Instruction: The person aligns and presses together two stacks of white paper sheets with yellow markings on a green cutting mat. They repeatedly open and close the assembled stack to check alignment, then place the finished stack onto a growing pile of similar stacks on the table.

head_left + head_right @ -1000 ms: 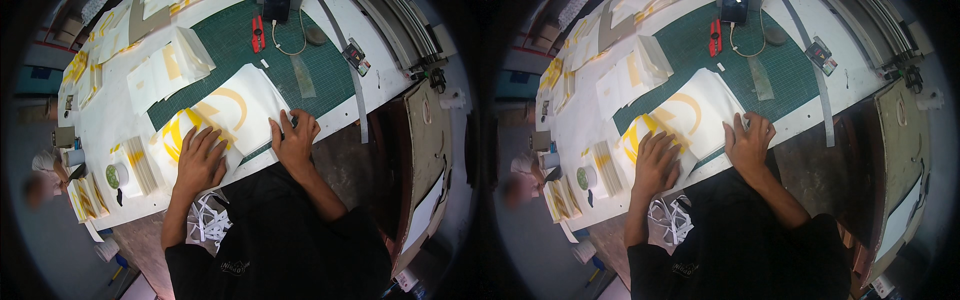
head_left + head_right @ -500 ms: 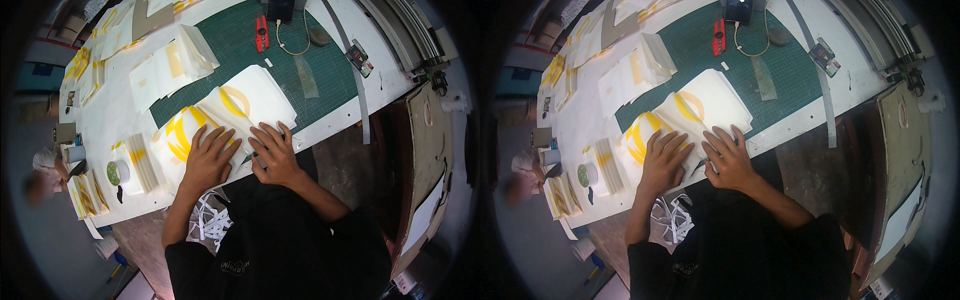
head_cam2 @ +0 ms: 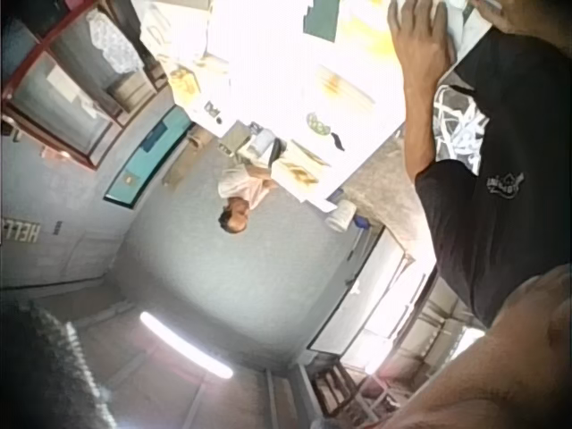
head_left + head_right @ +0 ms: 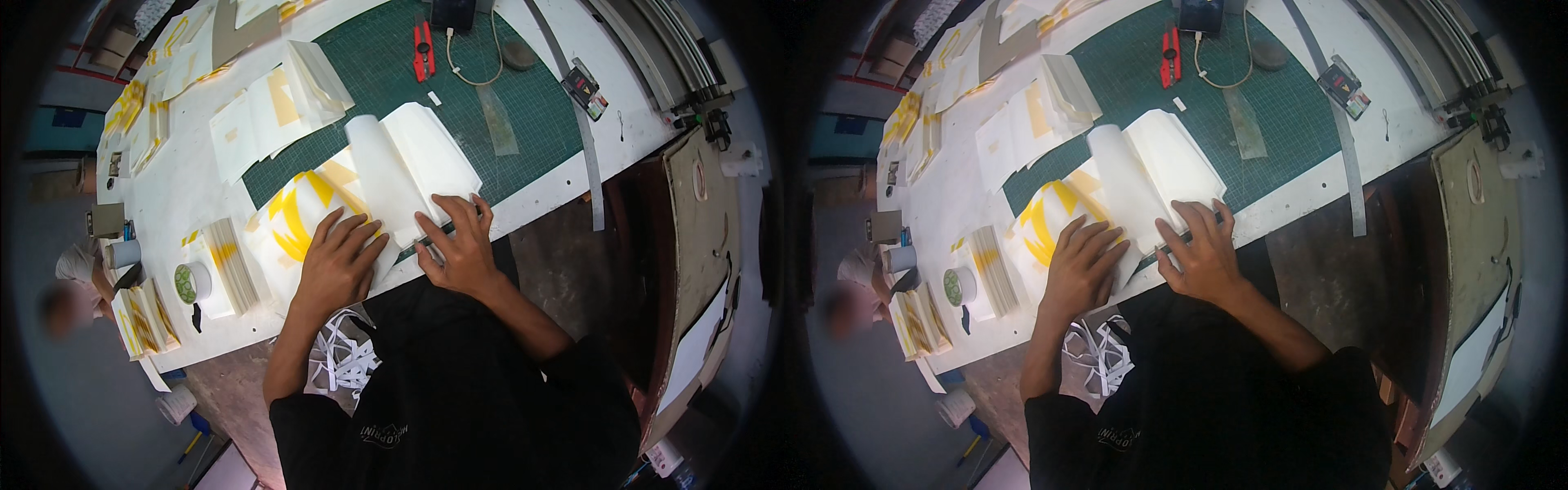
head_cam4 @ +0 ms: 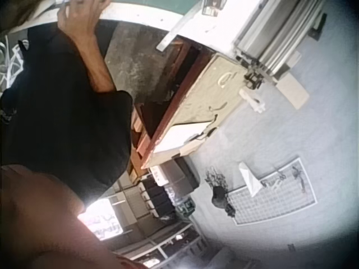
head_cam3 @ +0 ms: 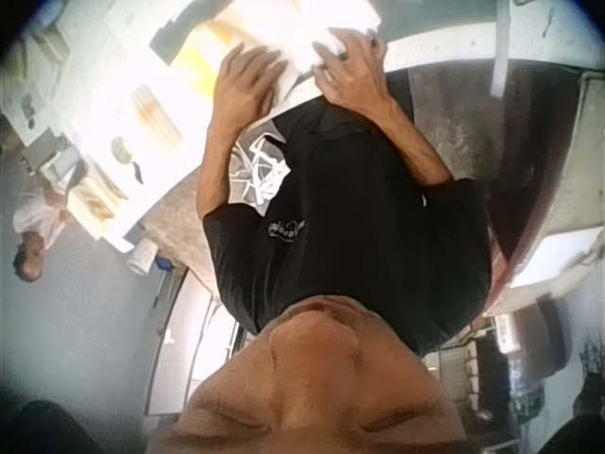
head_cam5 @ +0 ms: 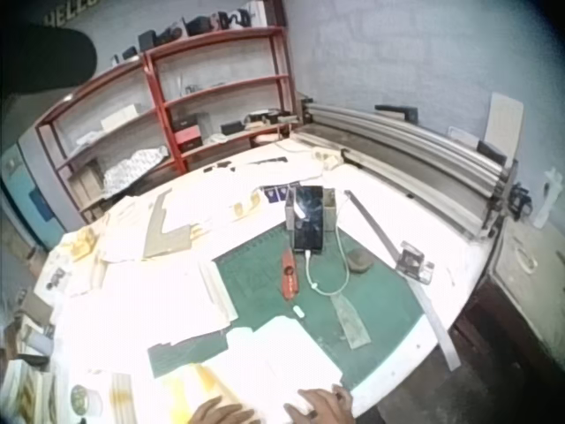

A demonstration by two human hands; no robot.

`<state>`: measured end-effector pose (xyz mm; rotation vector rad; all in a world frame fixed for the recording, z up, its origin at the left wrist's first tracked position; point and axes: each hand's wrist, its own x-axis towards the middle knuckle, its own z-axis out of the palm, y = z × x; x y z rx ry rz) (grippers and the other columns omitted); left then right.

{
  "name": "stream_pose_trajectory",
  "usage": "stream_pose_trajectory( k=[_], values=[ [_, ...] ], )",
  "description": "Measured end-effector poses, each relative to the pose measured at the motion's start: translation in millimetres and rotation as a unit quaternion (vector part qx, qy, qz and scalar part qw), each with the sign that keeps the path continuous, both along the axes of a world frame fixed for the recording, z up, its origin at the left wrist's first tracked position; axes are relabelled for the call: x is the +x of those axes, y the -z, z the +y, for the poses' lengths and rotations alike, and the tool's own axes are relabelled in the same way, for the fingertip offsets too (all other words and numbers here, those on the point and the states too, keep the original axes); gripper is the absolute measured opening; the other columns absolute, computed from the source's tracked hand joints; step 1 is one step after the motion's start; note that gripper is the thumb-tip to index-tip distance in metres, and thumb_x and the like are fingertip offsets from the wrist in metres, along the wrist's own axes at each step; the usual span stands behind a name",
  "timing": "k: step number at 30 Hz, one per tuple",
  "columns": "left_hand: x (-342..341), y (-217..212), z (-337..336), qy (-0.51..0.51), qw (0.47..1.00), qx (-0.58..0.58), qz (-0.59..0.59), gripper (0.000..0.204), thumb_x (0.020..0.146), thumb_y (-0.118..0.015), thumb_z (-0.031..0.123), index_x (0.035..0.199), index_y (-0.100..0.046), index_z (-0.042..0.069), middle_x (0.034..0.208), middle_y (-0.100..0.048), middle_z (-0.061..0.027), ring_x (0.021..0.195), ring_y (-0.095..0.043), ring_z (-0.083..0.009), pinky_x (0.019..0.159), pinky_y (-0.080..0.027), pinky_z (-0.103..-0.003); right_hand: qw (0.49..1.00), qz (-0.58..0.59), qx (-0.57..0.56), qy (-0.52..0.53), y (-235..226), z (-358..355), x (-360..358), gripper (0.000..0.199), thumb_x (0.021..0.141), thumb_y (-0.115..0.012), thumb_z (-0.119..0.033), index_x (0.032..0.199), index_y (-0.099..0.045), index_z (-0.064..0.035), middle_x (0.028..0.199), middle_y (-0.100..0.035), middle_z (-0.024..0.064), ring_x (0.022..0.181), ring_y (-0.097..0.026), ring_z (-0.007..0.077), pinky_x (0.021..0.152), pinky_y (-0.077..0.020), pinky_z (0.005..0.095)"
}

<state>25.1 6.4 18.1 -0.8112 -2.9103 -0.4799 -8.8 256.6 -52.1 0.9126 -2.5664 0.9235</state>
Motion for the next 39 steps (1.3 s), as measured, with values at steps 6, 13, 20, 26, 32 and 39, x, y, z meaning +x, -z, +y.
stream_pose_trajectory(
  k=[6, 13, 20, 26, 32, 39],
  values=[
    [-0.8, -8.9, 6.6, -0.024, 1.000, 0.020, 0.002, 0.052, 0.081, -0.078, 0.014, 0.132, -0.071, 0.006, 0.134, -0.068, -0.0135, 0.118, -0.064, -0.0331, 0.110, -0.044, -0.052, 0.999, 0.012, -0.021, 0.021, 2.1, 6.1, -3.1, 0.044, 0.085, -0.079, -0.026, 0.124, -0.073, -0.0068, 0.136, -0.058, 0.0187, 0.131, -0.054, 0.0338, 0.114, -0.0288, 0.0643],
    [-8.1, -14.1, 16.4, -0.045, 0.997, 0.056, -0.033, 0.072, 0.080, -0.076, 0.008, 0.149, -0.054, 0.003, 0.135, -0.064, -0.0161, 0.112, -0.062, -0.0371, 0.105, -0.045, -0.050, 0.995, 0.032, -0.065, 0.062, 3.7, 0.5, -5.8, 0.038, 0.082, -0.081, -0.017, 0.117, -0.074, -0.0056, 0.118, -0.066, 0.0108, 0.114, -0.062, 0.0283, 0.109, -0.0333, 0.0583],
    [-11.6, -12.2, 16.4, -0.027, 0.998, 0.039, -0.040, 0.075, 0.079, -0.074, 0.007, 0.151, -0.053, 0.003, 0.137, -0.063, -0.0164, 0.115, -0.060, -0.0366, 0.107, -0.044, -0.048, 0.978, 0.012, -0.071, 0.198, 3.9, -6.4, -25.8, 0.037, 0.080, -0.079, -0.009, 0.117, -0.075, -0.0054, 0.103, -0.069, 0.0064, 0.100, -0.063, 0.0240, 0.096, -0.0376, 0.0491],
    [-4.3, 0.0, 21.1, -0.105, 0.986, 0.121, -0.035, 0.073, 0.077, -0.075, 0.007, 0.148, -0.058, 0.010, 0.142, -0.061, -0.0165, 0.120, -0.058, -0.0377, 0.112, -0.042, -0.050, 0.998, 0.059, 0.001, 0.026, -0.5, 1.5, -18.6, 0.047, 0.084, -0.074, -0.011, 0.131, -0.073, -0.0095, 0.124, -0.063, 0.0122, 0.114, -0.059, 0.0283, 0.102, -0.0358, 0.0527],
    [-11.0, 1.7, 19.5, -0.003, 1.000, -0.011, -0.001, 0.067, 0.075, -0.073, 0.010, 0.142, -0.067, 0.012, 0.145, -0.062, -0.0128, 0.129, -0.057, -0.0344, 0.116, -0.038, -0.055, 1.000, -0.002, 0.001, -0.030, -9.8, -0.3, -9.9, 0.049, 0.086, -0.074, -0.022, 0.132, -0.071, -0.0072, 0.134, -0.059, 0.0153, 0.122, -0.055, 0.0327, 0.107, -0.0347, 0.0569],
    [-9.0, 3.9, 20.6, -0.022, 0.999, -0.037, -0.020, 0.053, 0.085, -0.074, 0.022, 0.137, -0.070, 0.012, 0.143, -0.063, -0.0140, 0.132, -0.056, -0.0354, 0.120, -0.034, -0.057, 0.998, -0.001, -0.041, -0.051, 1.3, 14.3, -2.5, 0.045, 0.086, -0.078, -0.023, 0.126, -0.072, -0.0033, 0.132, -0.062, 0.0156, 0.123, -0.056, 0.0312, 0.108, -0.0371, 0.0564]
  ],
)
